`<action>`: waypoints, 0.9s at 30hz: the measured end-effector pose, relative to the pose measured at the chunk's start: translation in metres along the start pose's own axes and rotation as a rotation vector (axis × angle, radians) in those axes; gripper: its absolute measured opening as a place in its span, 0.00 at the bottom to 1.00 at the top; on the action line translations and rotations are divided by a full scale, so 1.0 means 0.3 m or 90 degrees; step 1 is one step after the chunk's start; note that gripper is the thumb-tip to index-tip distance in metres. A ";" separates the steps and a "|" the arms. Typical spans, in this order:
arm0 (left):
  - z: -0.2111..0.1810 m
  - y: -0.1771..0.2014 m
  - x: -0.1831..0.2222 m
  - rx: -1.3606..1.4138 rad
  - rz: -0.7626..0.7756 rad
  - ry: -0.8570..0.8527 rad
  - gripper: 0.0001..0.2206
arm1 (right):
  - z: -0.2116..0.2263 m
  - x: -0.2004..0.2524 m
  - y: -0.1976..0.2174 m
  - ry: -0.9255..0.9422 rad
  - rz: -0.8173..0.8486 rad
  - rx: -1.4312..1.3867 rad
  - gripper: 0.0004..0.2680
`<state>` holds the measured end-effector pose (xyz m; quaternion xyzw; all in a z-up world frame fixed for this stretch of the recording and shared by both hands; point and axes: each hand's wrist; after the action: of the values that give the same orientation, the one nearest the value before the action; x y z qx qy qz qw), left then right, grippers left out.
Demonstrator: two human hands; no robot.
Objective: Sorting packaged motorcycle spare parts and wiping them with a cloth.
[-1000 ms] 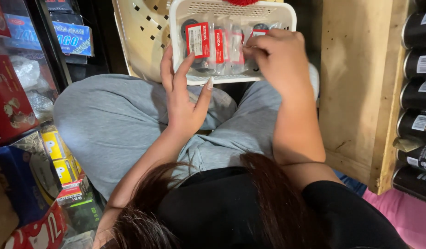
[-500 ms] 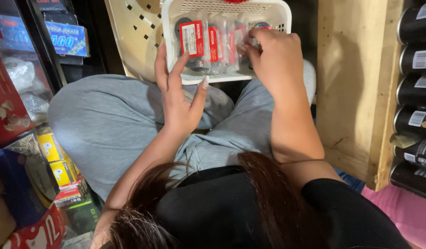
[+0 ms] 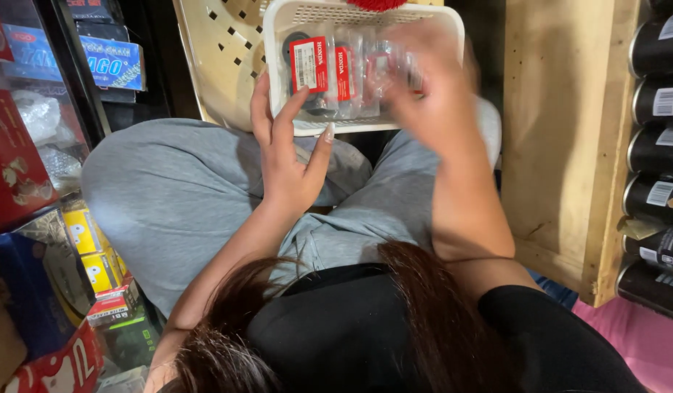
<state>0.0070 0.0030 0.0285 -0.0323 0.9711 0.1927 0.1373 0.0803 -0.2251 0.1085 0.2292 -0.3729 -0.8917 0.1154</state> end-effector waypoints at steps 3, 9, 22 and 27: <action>0.000 -0.002 -0.002 -0.009 -0.005 -0.015 0.24 | 0.029 -0.040 -0.072 0.040 0.147 -0.006 0.19; -0.026 0.002 -0.021 -0.054 -0.052 -0.032 0.24 | -0.057 -0.024 -0.112 0.069 0.198 0.027 0.19; -0.011 -0.093 -0.013 -0.198 -0.175 -0.122 0.18 | 0.010 -0.001 -0.012 0.175 0.039 -0.052 0.14; -0.266 -0.054 -0.099 -0.366 -0.255 -0.193 0.21 | -0.069 0.043 -0.008 0.249 -0.176 -0.248 0.06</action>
<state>0.0171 -0.0421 0.1017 -0.2297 0.8204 0.4294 0.2996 0.0793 -0.2409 0.0899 0.4184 -0.1314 -0.8927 0.1043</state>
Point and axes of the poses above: each hand's wrist, its own x-axis away from the middle knuckle, its own y-axis out of the back of the hand, z = x × y, and after that the axes turned 9 degrees about -x, right-handed
